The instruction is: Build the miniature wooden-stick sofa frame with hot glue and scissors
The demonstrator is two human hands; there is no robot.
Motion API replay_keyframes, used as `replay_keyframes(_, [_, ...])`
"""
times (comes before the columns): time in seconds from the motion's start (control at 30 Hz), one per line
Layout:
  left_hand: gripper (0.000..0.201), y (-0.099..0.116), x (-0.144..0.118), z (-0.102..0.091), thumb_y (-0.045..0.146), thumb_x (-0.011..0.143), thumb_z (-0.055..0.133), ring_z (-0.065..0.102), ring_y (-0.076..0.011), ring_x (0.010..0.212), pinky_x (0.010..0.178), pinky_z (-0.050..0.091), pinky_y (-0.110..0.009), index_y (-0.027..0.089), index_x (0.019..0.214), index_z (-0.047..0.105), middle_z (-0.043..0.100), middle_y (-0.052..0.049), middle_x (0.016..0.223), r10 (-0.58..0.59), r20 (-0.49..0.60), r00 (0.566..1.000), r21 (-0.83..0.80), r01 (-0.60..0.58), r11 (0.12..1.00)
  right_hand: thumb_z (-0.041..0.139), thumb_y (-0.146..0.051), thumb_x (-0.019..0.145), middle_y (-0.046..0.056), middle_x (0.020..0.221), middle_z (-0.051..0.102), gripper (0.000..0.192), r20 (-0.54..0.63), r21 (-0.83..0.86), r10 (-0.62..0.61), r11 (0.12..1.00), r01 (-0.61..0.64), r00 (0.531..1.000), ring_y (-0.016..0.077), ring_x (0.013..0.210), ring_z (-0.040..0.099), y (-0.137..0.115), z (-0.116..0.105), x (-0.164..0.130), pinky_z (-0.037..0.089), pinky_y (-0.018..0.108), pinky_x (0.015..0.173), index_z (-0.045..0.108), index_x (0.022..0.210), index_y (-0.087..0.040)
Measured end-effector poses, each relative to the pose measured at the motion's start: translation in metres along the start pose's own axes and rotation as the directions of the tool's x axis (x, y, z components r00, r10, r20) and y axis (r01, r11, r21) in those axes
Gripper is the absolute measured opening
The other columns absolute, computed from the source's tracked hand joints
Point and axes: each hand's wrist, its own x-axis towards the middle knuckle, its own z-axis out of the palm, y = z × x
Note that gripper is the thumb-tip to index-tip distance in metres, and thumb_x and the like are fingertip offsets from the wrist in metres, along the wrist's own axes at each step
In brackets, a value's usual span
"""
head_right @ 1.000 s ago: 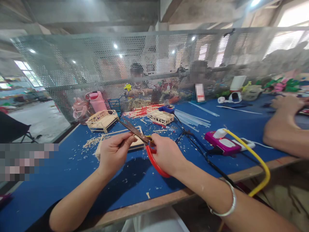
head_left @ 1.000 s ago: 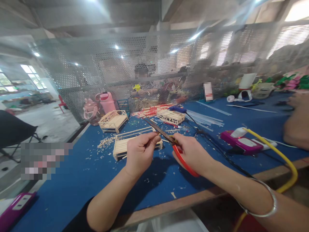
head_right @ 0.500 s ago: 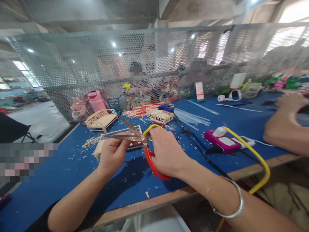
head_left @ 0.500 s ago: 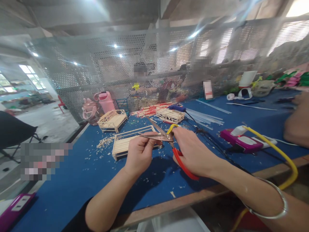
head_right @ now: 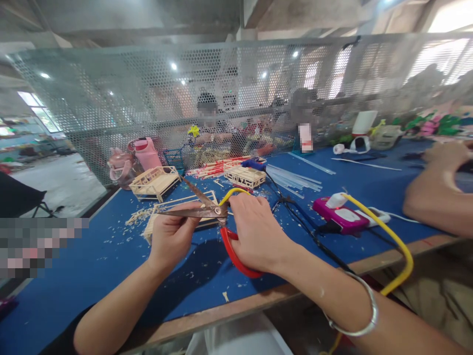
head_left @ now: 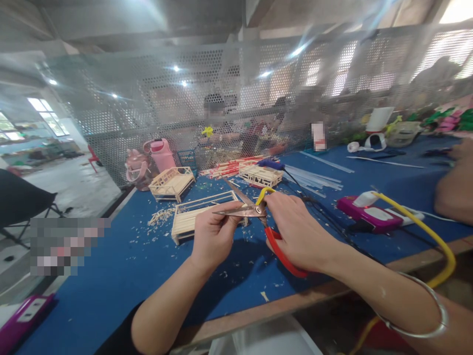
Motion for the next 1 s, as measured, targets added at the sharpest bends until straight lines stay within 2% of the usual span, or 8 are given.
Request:
replay_keyframes(0.4, [0.019, 0.006, -0.003, 0.002, 0.026, 0.081, 0.057, 0.065, -0.0152, 0.064, 0.063, 0.052, -0.024, 0.019, 0.076, 0.074, 0.072, -0.003, 0.071, -0.015, 0.069, 0.997, 0.009, 0.014, 1.000, 0.044, -0.017, 0.062, 0.010, 0.081, 0.059, 0.021, 0.003, 0.107, 0.077, 0.991, -0.077, 0.997, 0.0239, 0.074, 0.054, -0.006, 0.003, 0.001, 0.041, 0.034, 0.064, 0.046, 0.083, -0.019])
replay_keyframes(0.57, [0.017, 0.006, -0.001, 0.002, 0.024, 0.080, 0.058, 0.062, -0.0140, 0.057, 0.057, 0.049, -0.023, 0.018, 0.073, 0.073, 0.070, -0.002, 0.063, -0.028, 0.045, 0.999, 0.108, 0.023, 0.994, 0.045, -0.018, 0.070, 0.004, 0.064, 0.060, 0.006, 0.150, 0.021, 0.210, 0.976, -0.216, 0.966, 0.0187, 0.056, 0.053, -0.006, 0.000, -0.001, 0.032, 0.027, 0.051, 0.049, 0.074, -0.020])
replay_keyframes(0.67, [0.017, 0.002, 0.000, 0.004, 0.026, 0.081, 0.058, 0.064, -0.0152, 0.062, 0.060, 0.050, -0.024, 0.017, 0.079, 0.073, 0.072, -0.003, 0.067, -0.044, 0.043, 0.998, 0.154, 0.037, 0.987, 0.045, -0.019, 0.075, 0.004, 0.060, 0.062, 0.010, 0.217, -0.014, 0.281, 0.958, -0.285, 0.935, 0.0178, 0.055, 0.056, 0.002, 0.000, 0.003, 0.031, 0.026, 0.051, 0.053, 0.070, -0.020])
replay_keyframes(0.73, [0.017, -0.001, 0.000, 0.005, 0.026, 0.082, 0.058, 0.066, -0.0162, 0.068, 0.065, 0.051, -0.026, 0.018, 0.084, 0.073, 0.073, -0.004, 0.075, -0.032, 0.074, 0.997, 0.201, 0.017, 0.979, 0.046, -0.026, 0.078, 0.007, 0.070, 0.067, 0.015, 0.226, -0.064, 0.378, 0.925, -0.373, 0.898, 0.0203, 0.063, 0.061, 0.015, 0.001, 0.011, 0.034, 0.027, 0.053, 0.058, 0.073, -0.020])
replay_keyframes(0.83, [0.020, -0.003, -0.001, 0.006, 0.023, 0.084, 0.054, 0.064, -0.0169, 0.072, 0.067, 0.050, -0.028, 0.016, 0.091, 0.072, 0.070, -0.006, 0.076, 0.041, 0.199, 0.979, 0.334, -0.107, 0.936, 0.047, -0.047, 0.079, 0.014, 0.088, 0.070, 0.035, 0.304, -0.265, 0.539, 0.840, -0.474, 0.785, 0.0280, 0.080, 0.065, 0.045, 0.007, 0.025, 0.038, 0.030, 0.056, 0.066, 0.083, -0.019])
replay_keyframes(0.9, [0.024, -0.004, -0.002, 0.005, 0.016, 0.085, 0.049, 0.061, -0.0162, 0.071, 0.066, 0.049, -0.027, 0.015, 0.097, 0.070, 0.064, -0.005, 0.072, 0.058, 0.290, 0.955, 0.414, -0.180, 0.892, 0.049, -0.055, 0.076, 0.018, 0.093, 0.069, 0.046, 0.422, -0.411, 0.599, 0.795, -0.445, 0.680, 0.0310, 0.084, 0.064, 0.065, 0.010, 0.037, 0.040, 0.032, 0.056, 0.068, 0.085, -0.015])
replay_keyframes(0.97, [0.031, -0.005, -0.003, 0.005, 0.009, 0.083, 0.045, 0.059, -0.0157, 0.072, 0.066, 0.049, -0.026, 0.014, 0.104, 0.067, 0.061, -0.005, 0.074, 0.051, 0.363, 0.930, 0.451, -0.224, 0.864, 0.057, -0.054, 0.071, 0.019, 0.086, 0.069, 0.045, 0.513, -0.454, 0.596, 0.799, -0.393, 0.618, 0.0309, 0.079, 0.065, 0.081, 0.010, 0.049, 0.041, 0.033, 0.055, 0.069, 0.078, -0.012])
replay_keyframes(1.0, [0.034, -0.005, -0.003, 0.005, 0.007, 0.083, 0.043, 0.059, -0.0157, 0.074, 0.067, 0.050, -0.027, 0.014, 0.107, 0.065, 0.062, -0.006, 0.077, 0.047, 0.394, 0.918, 0.458, -0.240, 0.856, 0.062, -0.051, 0.068, 0.018, 0.081, 0.069, 0.041, 0.547, -0.454, 0.580, 0.811, -0.368, 0.604, 0.0306, 0.076, 0.065, 0.085, 0.007, 0.055, 0.041, 0.033, 0.055, 0.070, 0.074, -0.011])
